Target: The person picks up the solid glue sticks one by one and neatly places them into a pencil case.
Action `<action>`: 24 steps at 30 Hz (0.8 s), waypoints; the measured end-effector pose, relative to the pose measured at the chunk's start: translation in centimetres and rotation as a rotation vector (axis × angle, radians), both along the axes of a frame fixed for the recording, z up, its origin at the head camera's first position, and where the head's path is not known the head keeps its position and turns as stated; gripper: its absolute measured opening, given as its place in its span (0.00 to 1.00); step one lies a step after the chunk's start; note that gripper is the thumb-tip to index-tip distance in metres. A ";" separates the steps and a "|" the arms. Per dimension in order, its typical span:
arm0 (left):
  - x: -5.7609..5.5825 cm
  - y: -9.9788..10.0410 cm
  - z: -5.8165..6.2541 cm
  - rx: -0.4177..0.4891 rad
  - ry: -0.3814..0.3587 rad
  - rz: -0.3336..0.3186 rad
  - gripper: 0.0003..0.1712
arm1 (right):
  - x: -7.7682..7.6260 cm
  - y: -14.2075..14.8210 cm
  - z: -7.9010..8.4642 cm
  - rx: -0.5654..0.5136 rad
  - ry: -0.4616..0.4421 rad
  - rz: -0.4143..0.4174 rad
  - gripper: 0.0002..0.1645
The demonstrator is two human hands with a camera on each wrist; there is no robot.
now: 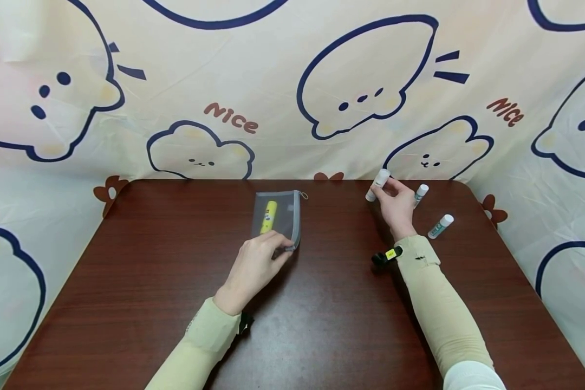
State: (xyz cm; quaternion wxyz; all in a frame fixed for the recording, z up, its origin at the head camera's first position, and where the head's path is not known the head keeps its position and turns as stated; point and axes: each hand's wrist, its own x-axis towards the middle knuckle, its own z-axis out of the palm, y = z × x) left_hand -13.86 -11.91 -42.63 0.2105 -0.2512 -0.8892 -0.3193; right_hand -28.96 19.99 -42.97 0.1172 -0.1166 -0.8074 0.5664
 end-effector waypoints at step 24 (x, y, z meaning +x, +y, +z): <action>0.0 0.0 0.0 -0.006 -0.005 -0.008 0.11 | 0.8 -1.1 0.6 0.027 0.115 0.062 0.25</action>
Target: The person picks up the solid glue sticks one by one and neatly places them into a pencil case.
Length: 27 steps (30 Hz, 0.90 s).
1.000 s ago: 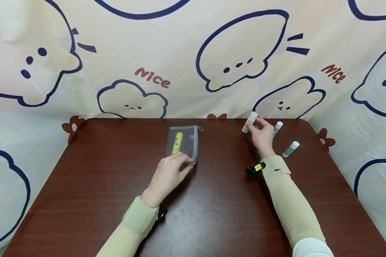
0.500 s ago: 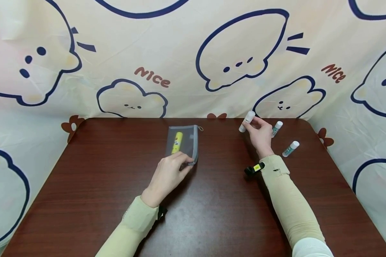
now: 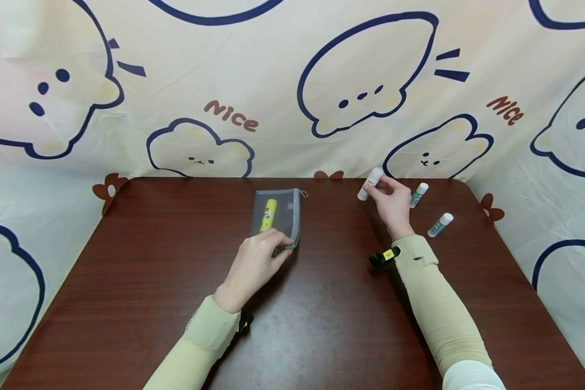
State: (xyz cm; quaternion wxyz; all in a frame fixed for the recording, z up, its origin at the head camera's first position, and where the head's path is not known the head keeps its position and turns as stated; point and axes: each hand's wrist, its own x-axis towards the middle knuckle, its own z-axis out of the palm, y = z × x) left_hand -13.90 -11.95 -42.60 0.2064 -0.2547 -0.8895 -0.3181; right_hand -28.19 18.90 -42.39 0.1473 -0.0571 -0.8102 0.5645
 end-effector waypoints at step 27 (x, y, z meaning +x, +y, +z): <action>0.1 -0.1 0.1 0.006 -0.004 0.006 0.12 | 1.0 -0.6 1.0 -0.084 -0.005 0.042 0.29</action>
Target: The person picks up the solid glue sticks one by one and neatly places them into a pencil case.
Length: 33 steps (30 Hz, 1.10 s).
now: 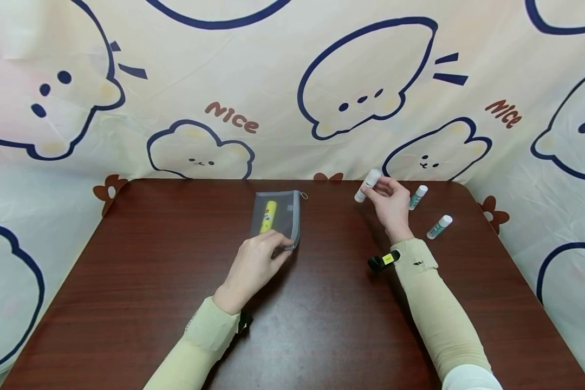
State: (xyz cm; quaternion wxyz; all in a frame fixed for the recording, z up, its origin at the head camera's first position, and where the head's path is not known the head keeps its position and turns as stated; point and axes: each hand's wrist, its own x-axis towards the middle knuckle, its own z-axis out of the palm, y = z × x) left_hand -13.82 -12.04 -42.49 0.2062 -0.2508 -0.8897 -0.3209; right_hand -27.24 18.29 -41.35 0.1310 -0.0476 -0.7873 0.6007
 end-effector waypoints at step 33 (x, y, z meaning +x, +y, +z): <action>0.0 -0.1 -0.1 0.013 0.002 0.005 0.12 | 0.9 -1.2 0.3 -0.009 0.091 0.049 0.26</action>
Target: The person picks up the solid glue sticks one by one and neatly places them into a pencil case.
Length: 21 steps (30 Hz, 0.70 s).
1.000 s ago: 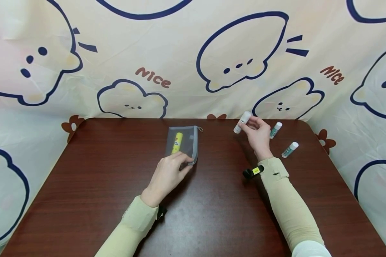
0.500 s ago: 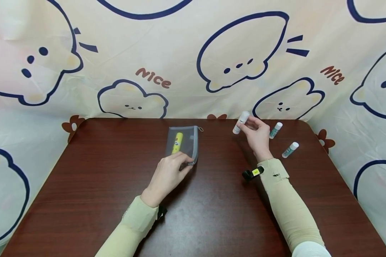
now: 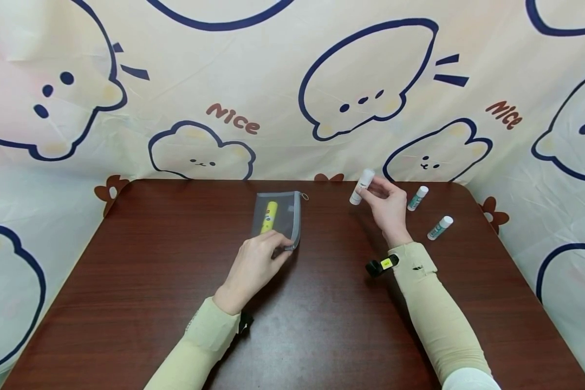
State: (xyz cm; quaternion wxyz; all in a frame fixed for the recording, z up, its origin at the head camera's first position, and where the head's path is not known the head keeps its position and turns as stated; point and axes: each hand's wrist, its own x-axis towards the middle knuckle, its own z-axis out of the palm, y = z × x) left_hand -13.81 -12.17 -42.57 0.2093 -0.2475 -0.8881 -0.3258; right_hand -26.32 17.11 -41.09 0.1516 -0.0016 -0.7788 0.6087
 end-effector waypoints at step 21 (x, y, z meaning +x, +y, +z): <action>-0.1 0.2 -0.1 -0.011 -0.001 -0.004 0.11 | 0.5 -0.5 0.0 -0.020 -0.020 0.024 0.28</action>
